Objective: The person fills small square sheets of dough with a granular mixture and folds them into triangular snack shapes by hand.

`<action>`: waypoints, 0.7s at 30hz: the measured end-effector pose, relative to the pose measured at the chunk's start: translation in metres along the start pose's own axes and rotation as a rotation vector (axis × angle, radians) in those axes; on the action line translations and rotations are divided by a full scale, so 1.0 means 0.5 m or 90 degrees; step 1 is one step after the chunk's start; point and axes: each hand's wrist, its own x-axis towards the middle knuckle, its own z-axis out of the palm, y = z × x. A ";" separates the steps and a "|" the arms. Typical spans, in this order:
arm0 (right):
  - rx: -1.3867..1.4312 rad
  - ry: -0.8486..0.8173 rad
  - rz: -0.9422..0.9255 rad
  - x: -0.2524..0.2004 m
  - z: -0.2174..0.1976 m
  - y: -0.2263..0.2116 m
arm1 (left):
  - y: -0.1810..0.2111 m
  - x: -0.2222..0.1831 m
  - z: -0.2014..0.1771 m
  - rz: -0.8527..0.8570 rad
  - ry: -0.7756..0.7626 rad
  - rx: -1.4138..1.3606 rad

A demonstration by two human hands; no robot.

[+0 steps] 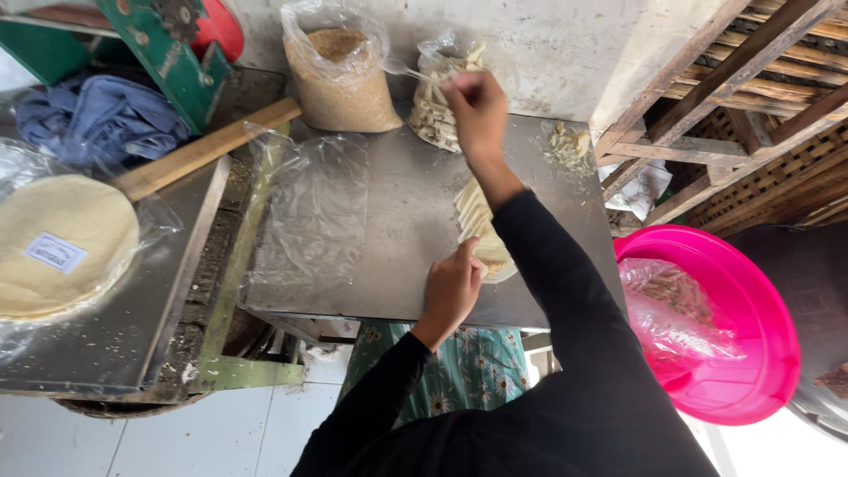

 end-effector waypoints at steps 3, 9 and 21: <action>0.047 -0.056 0.058 0.075 0.134 -0.001 | 0.002 0.000 0.005 -0.001 -0.005 -0.002; 0.049 -0.266 0.140 0.088 0.157 -0.055 | -0.003 -0.004 0.014 -0.015 -0.013 0.000; -0.602 -0.105 0.032 -0.428 -0.379 -0.114 | -0.005 -0.002 0.018 -0.003 -0.012 0.012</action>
